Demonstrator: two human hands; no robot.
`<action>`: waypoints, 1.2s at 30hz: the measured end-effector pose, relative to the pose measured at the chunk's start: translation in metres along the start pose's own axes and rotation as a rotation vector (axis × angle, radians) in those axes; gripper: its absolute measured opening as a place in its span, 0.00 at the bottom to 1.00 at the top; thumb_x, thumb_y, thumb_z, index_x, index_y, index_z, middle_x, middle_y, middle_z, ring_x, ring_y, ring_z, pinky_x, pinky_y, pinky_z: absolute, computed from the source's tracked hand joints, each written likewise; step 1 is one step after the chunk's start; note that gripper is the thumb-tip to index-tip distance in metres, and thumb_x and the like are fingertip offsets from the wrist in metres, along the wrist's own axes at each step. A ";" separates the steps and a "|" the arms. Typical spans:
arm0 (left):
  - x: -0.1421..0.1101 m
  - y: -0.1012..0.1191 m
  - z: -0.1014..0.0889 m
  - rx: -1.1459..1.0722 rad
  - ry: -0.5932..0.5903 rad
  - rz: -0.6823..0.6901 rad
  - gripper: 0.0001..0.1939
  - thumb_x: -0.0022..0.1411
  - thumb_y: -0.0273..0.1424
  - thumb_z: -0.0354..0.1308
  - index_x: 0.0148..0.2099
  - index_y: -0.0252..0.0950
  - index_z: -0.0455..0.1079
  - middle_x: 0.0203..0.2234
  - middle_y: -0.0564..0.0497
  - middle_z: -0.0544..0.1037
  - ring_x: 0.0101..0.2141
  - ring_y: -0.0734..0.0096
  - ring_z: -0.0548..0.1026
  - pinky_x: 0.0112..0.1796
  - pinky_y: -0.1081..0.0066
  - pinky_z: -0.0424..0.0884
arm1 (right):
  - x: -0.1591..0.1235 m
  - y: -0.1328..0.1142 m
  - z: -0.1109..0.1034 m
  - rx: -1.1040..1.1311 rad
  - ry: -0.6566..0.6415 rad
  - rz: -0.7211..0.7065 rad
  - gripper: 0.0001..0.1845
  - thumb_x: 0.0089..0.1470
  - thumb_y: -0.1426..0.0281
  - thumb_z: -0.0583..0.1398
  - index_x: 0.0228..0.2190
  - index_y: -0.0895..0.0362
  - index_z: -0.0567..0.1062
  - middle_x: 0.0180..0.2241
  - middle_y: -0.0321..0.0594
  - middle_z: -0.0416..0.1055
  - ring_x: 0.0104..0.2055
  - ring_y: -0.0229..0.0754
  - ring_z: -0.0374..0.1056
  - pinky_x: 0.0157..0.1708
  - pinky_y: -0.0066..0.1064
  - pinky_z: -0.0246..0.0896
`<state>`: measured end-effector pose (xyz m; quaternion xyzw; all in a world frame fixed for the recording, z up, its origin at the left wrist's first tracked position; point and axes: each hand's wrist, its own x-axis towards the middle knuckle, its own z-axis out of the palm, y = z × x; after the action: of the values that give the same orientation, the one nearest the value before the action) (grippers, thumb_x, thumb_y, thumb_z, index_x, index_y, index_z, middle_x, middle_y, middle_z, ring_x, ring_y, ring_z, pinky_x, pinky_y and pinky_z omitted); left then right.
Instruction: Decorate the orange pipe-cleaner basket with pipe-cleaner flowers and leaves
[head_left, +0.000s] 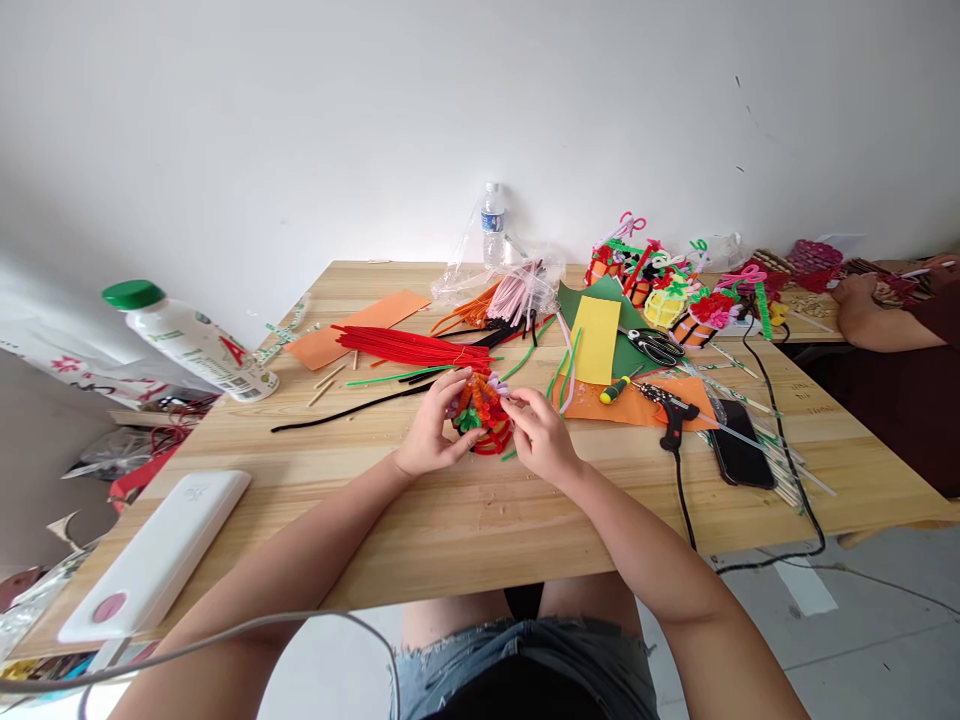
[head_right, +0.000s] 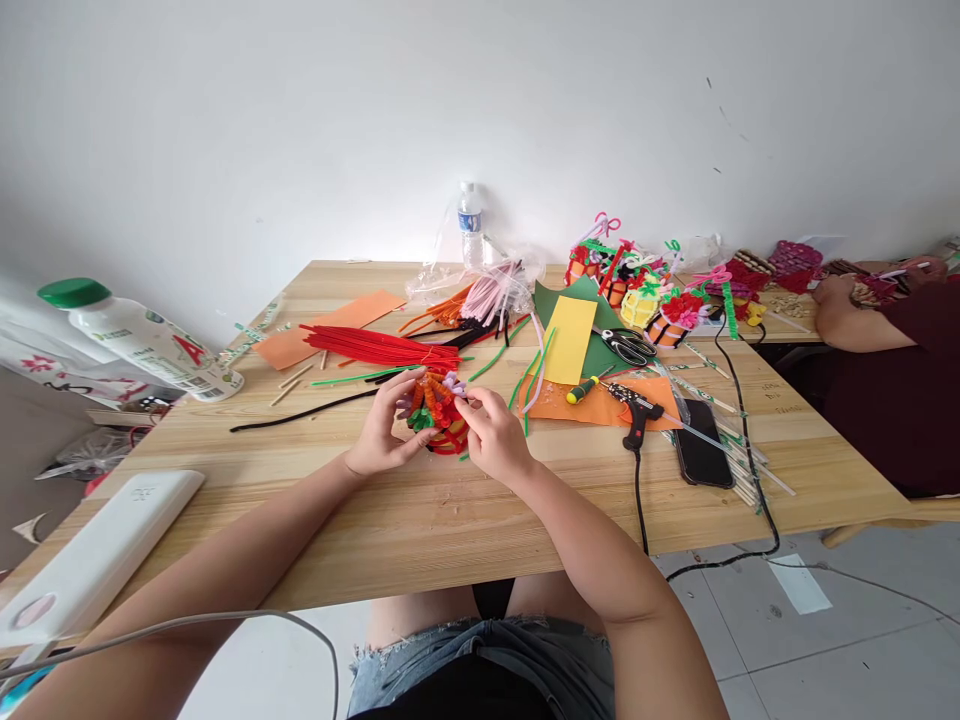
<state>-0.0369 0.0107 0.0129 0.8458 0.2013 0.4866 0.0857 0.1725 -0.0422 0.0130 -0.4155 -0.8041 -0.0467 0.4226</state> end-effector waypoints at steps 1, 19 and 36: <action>0.001 -0.001 0.000 -0.005 0.006 0.011 0.40 0.57 0.34 0.64 0.65 0.41 0.48 0.58 0.35 0.63 0.59 0.48 0.63 0.53 0.44 0.66 | 0.000 0.000 0.000 0.002 -0.003 0.003 0.30 0.53 0.83 0.50 0.55 0.52 0.67 0.48 0.48 0.65 0.50 0.46 0.66 0.47 0.41 0.70; 0.000 -0.006 0.001 0.002 0.013 0.026 0.42 0.54 0.34 0.66 0.65 0.42 0.49 0.58 0.36 0.64 0.60 0.47 0.63 0.57 0.43 0.60 | 0.000 -0.001 0.000 -0.002 0.016 -0.006 0.29 0.54 0.83 0.50 0.54 0.52 0.68 0.48 0.48 0.65 0.49 0.46 0.66 0.47 0.39 0.69; 0.000 -0.005 0.000 0.032 -0.004 0.017 0.41 0.55 0.36 0.65 0.65 0.42 0.48 0.58 0.37 0.63 0.59 0.48 0.63 0.57 0.43 0.60 | 0.001 -0.001 0.000 -0.001 0.019 -0.015 0.28 0.53 0.84 0.50 0.52 0.55 0.69 0.47 0.50 0.65 0.49 0.46 0.66 0.46 0.39 0.69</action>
<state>-0.0381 0.0150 0.0113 0.8496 0.2018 0.4824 0.0682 0.1718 -0.0428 0.0140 -0.4092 -0.8030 -0.0540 0.4299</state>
